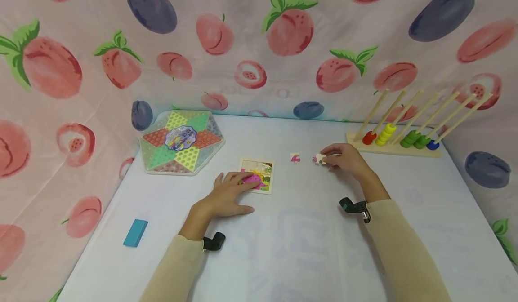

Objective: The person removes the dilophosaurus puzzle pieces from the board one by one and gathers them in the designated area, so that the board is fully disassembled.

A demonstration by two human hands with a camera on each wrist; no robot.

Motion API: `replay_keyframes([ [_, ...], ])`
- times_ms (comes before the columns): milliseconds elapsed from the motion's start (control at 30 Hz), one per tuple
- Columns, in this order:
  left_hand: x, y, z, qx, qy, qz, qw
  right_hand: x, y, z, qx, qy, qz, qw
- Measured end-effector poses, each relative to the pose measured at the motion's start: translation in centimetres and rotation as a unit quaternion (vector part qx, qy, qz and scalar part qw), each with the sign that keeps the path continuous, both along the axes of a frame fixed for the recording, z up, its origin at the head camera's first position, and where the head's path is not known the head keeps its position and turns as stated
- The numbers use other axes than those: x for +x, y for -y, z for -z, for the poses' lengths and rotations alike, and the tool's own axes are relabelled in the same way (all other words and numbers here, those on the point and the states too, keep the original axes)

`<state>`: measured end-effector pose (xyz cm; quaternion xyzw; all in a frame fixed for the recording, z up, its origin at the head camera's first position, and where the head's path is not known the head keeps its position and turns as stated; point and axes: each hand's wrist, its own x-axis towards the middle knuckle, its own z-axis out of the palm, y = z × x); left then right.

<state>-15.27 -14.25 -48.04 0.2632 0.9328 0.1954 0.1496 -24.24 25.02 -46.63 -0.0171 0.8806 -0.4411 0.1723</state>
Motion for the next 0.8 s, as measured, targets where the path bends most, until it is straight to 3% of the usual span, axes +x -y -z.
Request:
replay_keyframes([
  [333, -0.3, -0.1, -0.5, 0.018, -0.012, 0.002, 0.9998, -0.1, 0.3, 0.3, 0.025, -0.018, 0.016, 0.9994],
  [600, 0.3, 0.0, -0.4, 0.029, 0.001, 0.003, 0.9996, 0.4, 0.9, 0.6, 0.065, 0.01, 0.019, 0.9976],
  [800, 0.5, -0.1, -0.4, 0.022, 0.001, -0.002, 0.9998, 0.2, 1.0, 0.5, 0.075, 0.008, 0.014, 0.9971],
])
